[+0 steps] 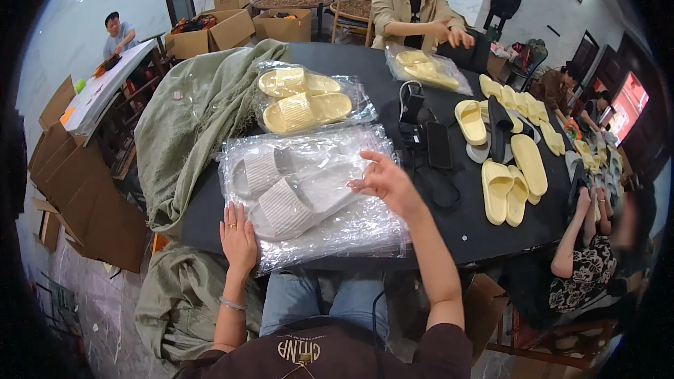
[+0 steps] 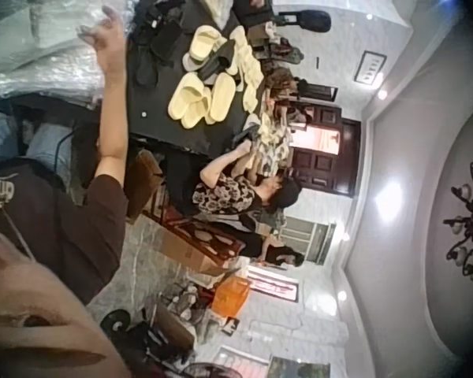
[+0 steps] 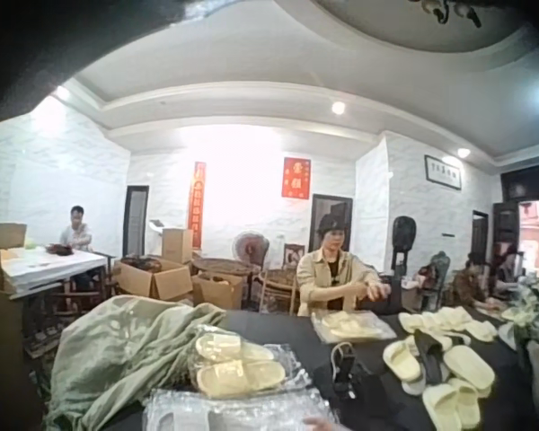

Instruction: The person sits at a table in a workshop and repeatedly takes pairs of yellow and black slippers from a large green sack. They place the slippers onto a sheet of bubble wrap on the table, fold the wrap around them, and then move the wrapped packages to a pile on the table. The process is repeated continuously throughout the video.

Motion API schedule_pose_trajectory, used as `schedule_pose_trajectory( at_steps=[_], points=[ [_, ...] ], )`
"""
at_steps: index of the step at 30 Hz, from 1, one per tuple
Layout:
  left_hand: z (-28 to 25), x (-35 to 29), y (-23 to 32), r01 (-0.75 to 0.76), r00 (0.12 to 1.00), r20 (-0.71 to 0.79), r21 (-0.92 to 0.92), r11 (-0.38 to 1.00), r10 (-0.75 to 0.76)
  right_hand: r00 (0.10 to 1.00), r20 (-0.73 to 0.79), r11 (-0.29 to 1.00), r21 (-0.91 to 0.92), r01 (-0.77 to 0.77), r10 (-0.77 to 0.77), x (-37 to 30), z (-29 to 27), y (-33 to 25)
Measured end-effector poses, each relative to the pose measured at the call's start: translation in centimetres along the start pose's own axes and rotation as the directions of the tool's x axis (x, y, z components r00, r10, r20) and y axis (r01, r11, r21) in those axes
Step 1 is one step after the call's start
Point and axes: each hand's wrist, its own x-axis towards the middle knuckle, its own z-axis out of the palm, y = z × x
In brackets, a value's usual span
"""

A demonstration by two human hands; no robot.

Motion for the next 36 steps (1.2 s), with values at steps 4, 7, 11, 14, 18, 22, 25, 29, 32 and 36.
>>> schedule_pose_trajectory(
  at_steps=[4,7,11,14,18,22,25,29,32,36],
  points=[
    [0.1,0.1,0.1,-0.012,1.0,-0.004,0.04,0.999,0.012,0.896,-0.136,0.904,-0.002,-0.427,0.422,2.8,-5.5,1.0],
    [0.2,0.0,-0.2,-0.018,0.999,-0.028,0.054,0.998,0.02,0.812,0.115,0.668,-0.64,-0.379,0.572,5.5,-5.0,1.5],
    [0.2,0.1,0.0,-0.026,0.999,-0.039,0.035,0.999,0.028,0.837,0.41,0.306,-0.901,0.309,0.363,10.3,-3.1,5.4],
    [0.2,-0.2,-0.4,-0.016,0.999,-0.048,0.052,0.999,0.019,0.752,0.631,0.214,-0.774,0.596,0.188,12.2,1.4,8.0],
    [0.7,0.0,-0.5,-0.03,0.998,-0.049,0.05,0.998,0.033,0.674,0.738,0.208,-0.66,0.721,0.006,13.9,1.8,12.7],
    [0.6,0.2,-0.2,-0.023,0.998,-0.055,0.043,0.999,0.025,0.865,0.502,0.534,-0.732,0.423,0.003,14.8,-0.6,14.9],
    [0.4,0.1,-0.3,0.01,0.998,-0.061,0.029,1.0,-0.009,0.96,0.245,0.468,-0.87,0.157,0.133,12.9,-3.3,12.3],
    [0.6,0.3,-0.1,0.01,0.997,-0.08,0.045,0.999,-0.007,0.955,0.294,-0.134,-0.949,0.286,-0.042,7.8,-6.3,4.1],
    [0.9,0.0,-0.4,0.009,0.995,-0.1,0.048,0.999,-0.004,0.98,0.147,-0.1,-0.986,0.134,-0.132,4.3,-7.3,-1.5],
    [0.5,0.1,0.1,0.035,0.997,-0.072,0.046,0.998,-0.031,0.877,-0.103,-0.143,-0.971,-0.191,-0.47,0.9,-8.8,-8.5]
  ],
)
